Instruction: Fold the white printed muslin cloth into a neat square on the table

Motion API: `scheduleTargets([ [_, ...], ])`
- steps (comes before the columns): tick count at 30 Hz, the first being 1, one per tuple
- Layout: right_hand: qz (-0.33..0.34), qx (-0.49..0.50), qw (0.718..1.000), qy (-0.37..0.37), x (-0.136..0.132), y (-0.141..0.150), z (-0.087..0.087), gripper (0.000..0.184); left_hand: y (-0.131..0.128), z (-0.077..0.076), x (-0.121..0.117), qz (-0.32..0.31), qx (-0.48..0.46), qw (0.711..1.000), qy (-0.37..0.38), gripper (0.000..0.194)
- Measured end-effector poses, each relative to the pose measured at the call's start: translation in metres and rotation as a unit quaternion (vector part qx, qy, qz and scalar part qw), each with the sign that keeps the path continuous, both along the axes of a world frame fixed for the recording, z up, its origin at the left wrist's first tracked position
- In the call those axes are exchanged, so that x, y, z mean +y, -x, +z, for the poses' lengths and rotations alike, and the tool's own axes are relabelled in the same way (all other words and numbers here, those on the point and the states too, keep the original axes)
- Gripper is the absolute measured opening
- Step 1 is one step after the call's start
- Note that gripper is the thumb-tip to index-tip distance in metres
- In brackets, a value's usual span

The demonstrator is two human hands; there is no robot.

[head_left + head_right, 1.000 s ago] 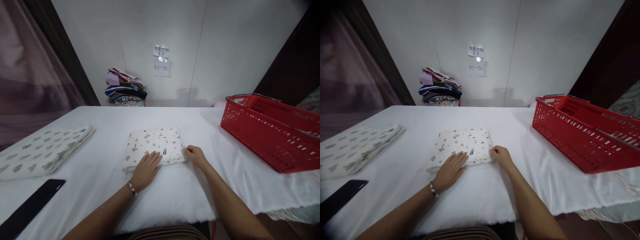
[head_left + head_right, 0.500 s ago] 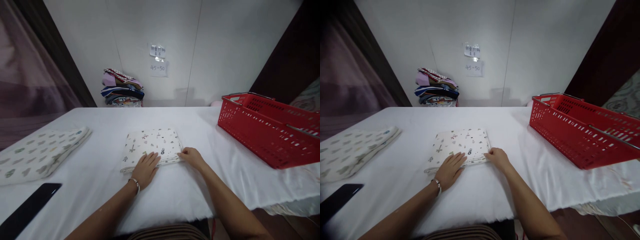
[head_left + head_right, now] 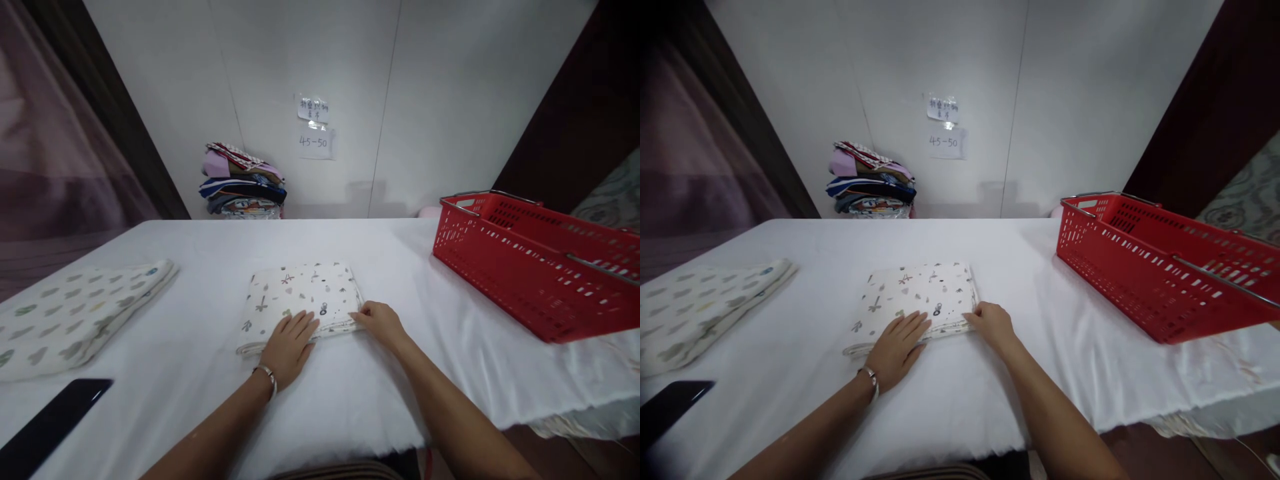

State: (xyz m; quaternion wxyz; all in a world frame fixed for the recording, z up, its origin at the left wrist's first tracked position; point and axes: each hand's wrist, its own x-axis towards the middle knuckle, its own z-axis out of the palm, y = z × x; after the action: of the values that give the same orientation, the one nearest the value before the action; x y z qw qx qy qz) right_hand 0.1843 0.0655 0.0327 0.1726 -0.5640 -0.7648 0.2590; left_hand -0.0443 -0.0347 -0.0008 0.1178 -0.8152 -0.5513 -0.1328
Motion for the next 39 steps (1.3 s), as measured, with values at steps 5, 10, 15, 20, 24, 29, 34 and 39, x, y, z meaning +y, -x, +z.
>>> scheduleTargets([
  [5,-0.003,0.023,1.0,-0.007,0.0,0.0,0.0,0.016,-0.001,0.003,-0.001,0.0,-0.01,1.0,-0.002,0.04],
  [10,-0.017,0.077,0.997,0.012,0.005,-0.004,0.0,0.017,0.0,0.002,-0.002,-0.006,-0.017,1.0,-0.006,0.04],
  [15,-0.006,0.026,0.999,0.029,0.007,-0.005,-0.003,0.014,0.001,0.0,-0.002,-0.006,-0.02,1.0,-0.003,0.039],
  [20,-0.012,-0.024,1.0,0.0,0.004,-0.004,0.0,0.018,0.001,0.0,-0.002,-0.008,-0.021,1.0,-0.003,0.039],
  [24,-0.003,-0.04,0.999,-0.007,0.002,-0.002,0.001,0.018,0.0,0.0,-0.002,-0.007,-0.026,1.0,-0.005,0.039],
  [29,0.002,0.017,1.0,0.016,0.004,-0.001,-0.001,0.012,0.001,0.0,-0.003,-0.011,-0.027,1.0,-0.008,0.039],
  [34,-0.031,0.199,0.977,0.065,0.007,-0.007,0.003,0.015,0.0,0.004,-0.005,-0.004,-0.049,0.999,-0.019,0.038],
  [39,-0.05,0.204,0.965,0.157,0.013,-0.013,0.0,0.012,0.001,0.006,-0.006,0.002,-0.062,0.998,-0.023,0.036],
])
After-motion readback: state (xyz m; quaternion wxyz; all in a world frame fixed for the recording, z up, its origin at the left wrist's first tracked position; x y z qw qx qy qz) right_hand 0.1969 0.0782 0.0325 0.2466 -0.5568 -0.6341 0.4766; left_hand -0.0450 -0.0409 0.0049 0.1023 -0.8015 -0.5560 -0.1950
